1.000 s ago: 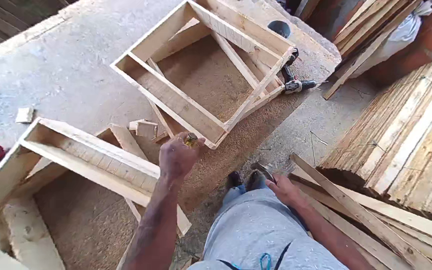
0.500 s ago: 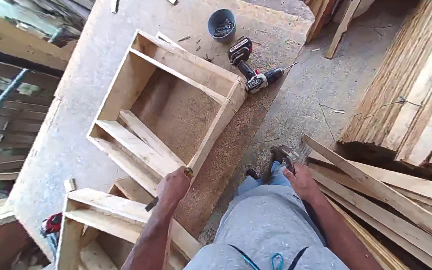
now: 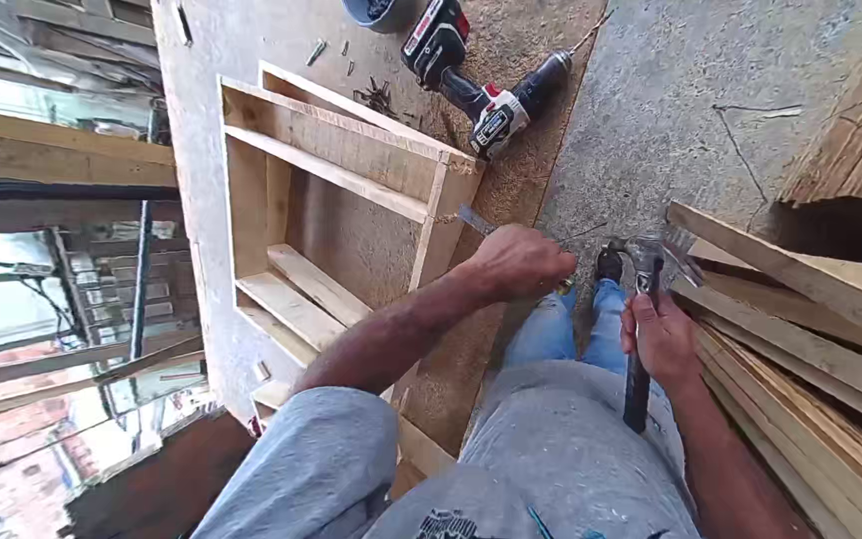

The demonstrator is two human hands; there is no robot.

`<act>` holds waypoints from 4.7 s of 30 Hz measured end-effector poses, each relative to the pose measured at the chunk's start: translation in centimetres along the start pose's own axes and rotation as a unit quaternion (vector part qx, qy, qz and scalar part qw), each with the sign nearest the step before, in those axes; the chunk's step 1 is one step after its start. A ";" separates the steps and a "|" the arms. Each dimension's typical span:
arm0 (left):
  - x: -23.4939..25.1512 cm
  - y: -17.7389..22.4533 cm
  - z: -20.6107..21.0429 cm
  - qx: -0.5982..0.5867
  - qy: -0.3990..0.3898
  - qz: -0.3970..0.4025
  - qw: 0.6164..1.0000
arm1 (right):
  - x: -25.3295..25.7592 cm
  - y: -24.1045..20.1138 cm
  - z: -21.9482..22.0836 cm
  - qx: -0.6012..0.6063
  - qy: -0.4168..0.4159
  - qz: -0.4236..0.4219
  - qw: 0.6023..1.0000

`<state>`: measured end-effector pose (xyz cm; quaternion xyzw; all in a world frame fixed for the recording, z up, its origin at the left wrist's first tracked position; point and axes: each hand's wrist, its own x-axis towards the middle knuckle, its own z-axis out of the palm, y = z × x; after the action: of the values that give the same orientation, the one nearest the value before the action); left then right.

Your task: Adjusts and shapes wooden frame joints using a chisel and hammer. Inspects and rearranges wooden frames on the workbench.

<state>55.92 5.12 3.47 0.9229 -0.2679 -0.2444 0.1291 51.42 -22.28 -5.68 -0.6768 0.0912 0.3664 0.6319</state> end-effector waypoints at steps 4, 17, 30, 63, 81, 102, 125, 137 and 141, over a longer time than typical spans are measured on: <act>0.8 -3.7 0.9 0.012 -0.006 0.008 1.000 | -2.1 1.8 2.6 0.131 0.062 -0.023 0.989; 2.2 -5.8 1.6 -0.011 0.081 0.024 0.996 | -3.4 4.8 7.4 0.242 0.044 -0.084 0.965; 2.5 -5.3 1.6 0.015 0.092 -0.015 0.996 | -2.9 5.1 8.0 0.275 0.053 -0.132 0.951; 2.0 -7.1 -0.1 0.050 -0.035 -0.130 0.990 | -1.7 1.9 13.0 0.359 -0.009 -0.163 0.919; -21.6 -10.9 -2.7 -0.250 0.363 -0.511 0.738 | 7.9 -5.3 26.1 0.317 -0.208 -0.017 0.925; -10.1 -16.7 -7.4 -0.181 -0.082 -0.587 0.785 | 4.7 -1.0 16.2 0.162 -0.028 -0.044 0.985; -11.1 -17.6 -7.7 -0.289 -0.032 -0.519 0.804 | 5.2 -1.2 12.3 -0.061 -0.067 0.003 0.996; -19.0 -11.6 -7.4 -0.333 0.055 -0.414 0.845 | 6.7 -20.1 17.1 -0.316 -0.210 -0.208 0.902; -21.0 -6.1 -3.1 -0.259 0.064 -0.539 0.799 | 10.1 -31.1 27.7 -0.539 -0.282 -0.218 0.763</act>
<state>44.74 22.21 11.87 0.8638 0.3552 -0.2752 0.2278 66.31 12.41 14.51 -0.7735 -0.4537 0.3821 0.2232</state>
